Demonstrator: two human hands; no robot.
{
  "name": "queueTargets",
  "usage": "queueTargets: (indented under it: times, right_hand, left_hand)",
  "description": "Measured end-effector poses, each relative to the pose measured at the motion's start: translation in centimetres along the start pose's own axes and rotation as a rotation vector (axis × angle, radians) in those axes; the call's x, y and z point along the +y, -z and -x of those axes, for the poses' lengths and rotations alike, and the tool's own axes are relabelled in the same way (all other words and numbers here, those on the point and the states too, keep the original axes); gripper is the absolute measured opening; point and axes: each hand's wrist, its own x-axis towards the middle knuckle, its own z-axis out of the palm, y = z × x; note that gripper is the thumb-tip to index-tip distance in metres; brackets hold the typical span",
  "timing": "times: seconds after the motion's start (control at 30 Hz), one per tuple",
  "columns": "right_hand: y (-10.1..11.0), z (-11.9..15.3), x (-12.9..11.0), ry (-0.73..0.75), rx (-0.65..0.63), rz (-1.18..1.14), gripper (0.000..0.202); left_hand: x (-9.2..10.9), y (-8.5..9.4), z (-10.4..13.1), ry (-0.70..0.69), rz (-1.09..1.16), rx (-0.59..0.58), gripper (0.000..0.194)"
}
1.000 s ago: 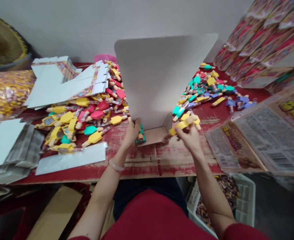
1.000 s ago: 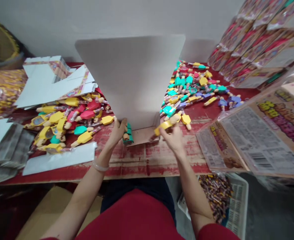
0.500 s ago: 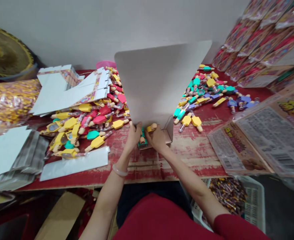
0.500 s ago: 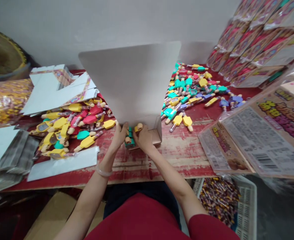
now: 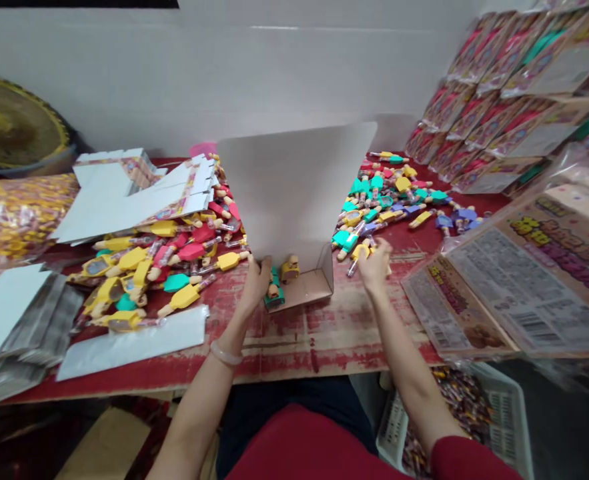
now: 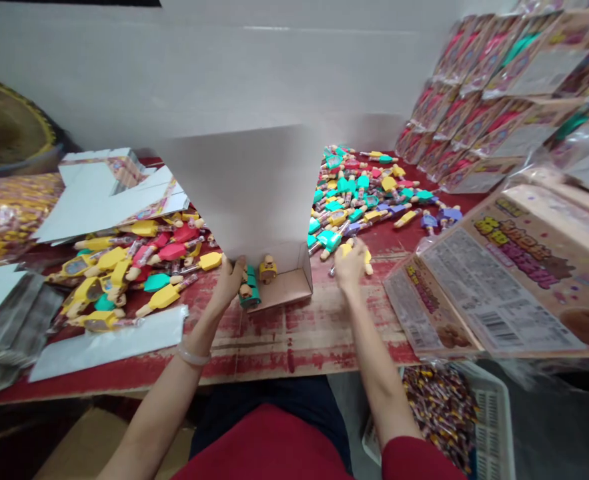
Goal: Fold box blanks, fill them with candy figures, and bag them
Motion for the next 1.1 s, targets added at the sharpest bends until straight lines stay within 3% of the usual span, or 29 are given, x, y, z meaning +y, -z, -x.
queueTargets:
  times: [0.03, 0.1, 0.2, 0.27, 0.33, 0.43, 0.47, 0.53, 0.63, 0.7, 0.8, 0.97, 1.1]
  right_hand:
    - [0.7, -1.0, 1.8, -0.088, 0.034, 0.033, 0.06]
    - [1.2, -2.0, 4.8, -0.215, -0.035, 0.092, 0.067]
    - [0.6, -0.9, 7.5, -0.243, -0.179, 0.112, 0.059]
    - [1.0, 0.7, 8.2, -0.265, -0.089, 0.045, 0.055]
    - [3.1, 2.5, 7.9, -0.265, 0.088, -0.081, 0.052]
    - [8.1, 5.6, 5.5, -0.112, 0.239, -0.274, 0.044]
    - [9.4, 6.6, 4.1, -0.033, 0.212, -0.308, 0.041]
    - [10.7, 8.4, 1.0, 0.144, 0.036, -0.324, 0.038]
    - [8.5, 9.8, -3.2, 0.406, -0.331, -0.299, 0.037]
    - [6.0, 9.8, -5.0, 0.528, -0.482, -0.25, 0.04]
    - [4.0, 9.0, -6.5, 0.608, -0.613, -0.093, 0.041]
    - [5.4, 6.2, -9.5, 0.705, -0.874, 0.11, 0.033]
    - [3.7, 3.3, -12.2, 0.646, -0.852, 0.157, 0.031]
  left_hand:
    - [0.0, 0.0, 0.0, -0.001, 0.002, 0.003, 0.017]
    - [0.0, -0.1, 0.1, -0.001, 0.016, -0.001, 0.017]
    - [0.0, -0.2, 0.2, 0.005, 0.027, -0.002, 0.019]
    - [0.1, -0.2, 0.3, 0.021, 0.016, 0.003, 0.019]
    - [0.1, -0.1, 0.4, 0.035, 0.003, 0.004, 0.017]
    - [0.3, -0.1, 0.6, 0.046, -0.012, -0.005, 0.015]
    - [0.4, -0.1, 0.6, 0.049, -0.014, -0.008, 0.014]
    - [0.6, -0.1, 0.7, 0.049, -0.006, -0.007, 0.014]
    - [0.7, -0.2, 0.7, 0.049, 0.019, 0.001, 0.013]
    - [0.6, -0.3, 0.7, 0.058, 0.031, -0.004, 0.012]
    - [0.3, -0.4, 0.7, 0.069, 0.046, -0.005, 0.011]
    - [0.1, -0.3, 0.7, 0.056, 0.045, -0.005, 0.012]
    - [0.1, -0.2, 0.7, 0.051, 0.026, -0.013, 0.013]
